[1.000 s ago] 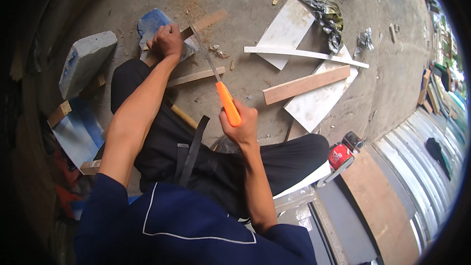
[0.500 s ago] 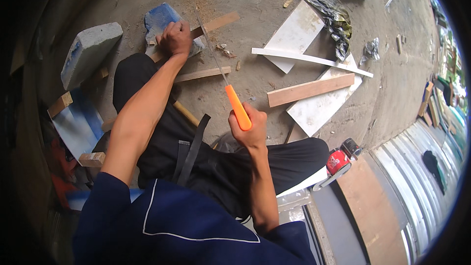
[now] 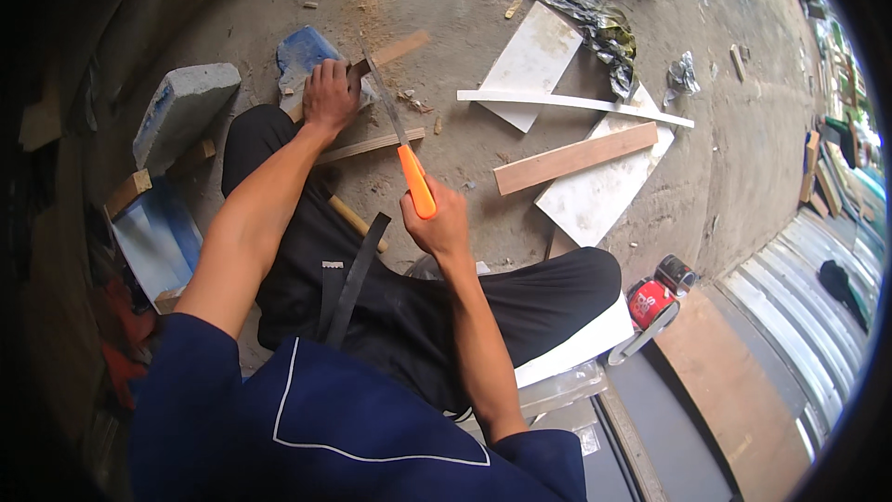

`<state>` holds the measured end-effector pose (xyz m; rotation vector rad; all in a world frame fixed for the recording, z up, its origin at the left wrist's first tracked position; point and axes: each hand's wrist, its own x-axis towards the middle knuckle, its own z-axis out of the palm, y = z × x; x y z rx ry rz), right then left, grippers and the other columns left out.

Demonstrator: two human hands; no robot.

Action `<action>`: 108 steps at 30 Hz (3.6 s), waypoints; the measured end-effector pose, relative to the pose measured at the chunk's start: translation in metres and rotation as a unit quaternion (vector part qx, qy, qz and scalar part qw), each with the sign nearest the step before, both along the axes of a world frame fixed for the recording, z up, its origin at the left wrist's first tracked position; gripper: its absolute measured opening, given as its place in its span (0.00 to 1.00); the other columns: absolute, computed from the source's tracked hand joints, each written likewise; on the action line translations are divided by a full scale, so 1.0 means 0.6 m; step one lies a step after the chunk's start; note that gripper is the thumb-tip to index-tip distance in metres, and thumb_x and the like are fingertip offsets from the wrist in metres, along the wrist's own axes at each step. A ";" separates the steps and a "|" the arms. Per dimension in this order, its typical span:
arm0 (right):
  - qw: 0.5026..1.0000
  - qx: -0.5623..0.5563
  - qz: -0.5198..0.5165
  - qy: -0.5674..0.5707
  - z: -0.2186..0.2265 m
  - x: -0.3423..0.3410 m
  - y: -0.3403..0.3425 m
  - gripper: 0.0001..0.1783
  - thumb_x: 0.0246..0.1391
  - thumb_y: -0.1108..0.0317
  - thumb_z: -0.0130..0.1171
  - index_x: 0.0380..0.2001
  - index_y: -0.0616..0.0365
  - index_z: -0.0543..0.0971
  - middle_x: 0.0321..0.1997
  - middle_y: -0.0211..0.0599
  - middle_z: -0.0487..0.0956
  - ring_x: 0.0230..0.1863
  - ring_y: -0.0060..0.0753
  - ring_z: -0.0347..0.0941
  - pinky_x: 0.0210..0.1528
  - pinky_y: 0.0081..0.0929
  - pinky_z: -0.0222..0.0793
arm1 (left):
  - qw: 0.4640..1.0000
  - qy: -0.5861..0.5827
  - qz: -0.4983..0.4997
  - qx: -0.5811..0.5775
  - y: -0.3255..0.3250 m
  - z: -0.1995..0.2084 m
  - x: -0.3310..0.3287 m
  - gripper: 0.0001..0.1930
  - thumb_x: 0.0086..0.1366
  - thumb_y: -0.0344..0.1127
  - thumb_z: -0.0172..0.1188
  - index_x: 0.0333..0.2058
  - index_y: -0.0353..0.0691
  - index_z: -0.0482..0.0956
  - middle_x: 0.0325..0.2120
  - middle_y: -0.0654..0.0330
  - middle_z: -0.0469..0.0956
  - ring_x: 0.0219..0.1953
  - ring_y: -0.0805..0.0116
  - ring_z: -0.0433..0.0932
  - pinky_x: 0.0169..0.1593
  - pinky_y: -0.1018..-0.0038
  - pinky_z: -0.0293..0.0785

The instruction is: The person sits on the floor and uses a hand saw to cut a small wooden stick, then assembles a rectangular wooden frame with a white board. They repeatedly fit and adjust the pieces to form a small stool-like structure.

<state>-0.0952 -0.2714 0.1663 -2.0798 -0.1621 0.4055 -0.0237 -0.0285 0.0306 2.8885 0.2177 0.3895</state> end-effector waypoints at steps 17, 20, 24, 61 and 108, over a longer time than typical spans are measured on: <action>0.999 -0.014 0.016 0.040 0.050 -0.019 -0.007 0.07 0.46 0.70 0.59 0.26 0.63 0.74 0.21 0.50 0.74 0.22 0.53 0.72 0.27 0.36 0.68 | 0.981 0.142 -0.102 0.079 -0.001 0.027 -0.019 0.07 0.54 0.27 0.57 0.34 0.37 0.73 0.31 0.55 0.73 0.34 0.56 0.77 0.31 0.63 0.80; 0.998 -0.023 0.020 0.048 0.055 -0.008 0.003 0.07 0.45 0.70 0.59 0.26 0.62 0.75 0.21 0.50 0.76 0.23 0.56 0.74 0.27 0.39 0.70 | 0.981 0.128 -0.104 0.100 -0.004 0.016 -0.017 0.08 0.51 0.26 0.56 0.33 0.35 0.72 0.31 0.55 0.73 0.33 0.56 0.77 0.30 0.66 0.80; 0.999 -0.025 0.029 0.038 0.030 -0.002 -0.007 0.07 0.45 0.70 0.60 0.25 0.62 0.75 0.20 0.49 0.76 0.22 0.55 0.74 0.26 0.38 0.70 | 0.982 0.111 -0.107 0.108 -0.011 0.016 -0.027 0.07 0.51 0.26 0.56 0.32 0.35 0.73 0.29 0.55 0.72 0.32 0.59 0.77 0.28 0.69 0.80; 0.997 -0.031 0.028 0.058 0.051 -0.045 -0.042 0.07 0.46 0.72 0.58 0.22 0.64 0.72 0.17 0.50 0.71 0.18 0.51 0.70 0.24 0.35 0.65 | 0.979 -0.063 0.171 -0.086 -0.022 -0.043 0.021 0.16 0.62 0.46 0.57 0.20 0.44 0.74 0.24 0.62 0.74 0.31 0.59 0.73 0.37 0.61 0.63; 0.999 -0.001 0.033 -0.034 -0.039 0.062 0.053 0.06 0.46 0.70 0.59 0.23 0.60 0.73 0.18 0.48 0.73 0.20 0.52 0.73 0.25 0.37 0.68 | 0.972 -0.049 0.214 -0.084 -0.032 -0.057 0.028 0.17 0.60 0.50 0.55 0.18 0.47 0.73 0.22 0.65 0.73 0.31 0.60 0.73 0.35 0.62 0.62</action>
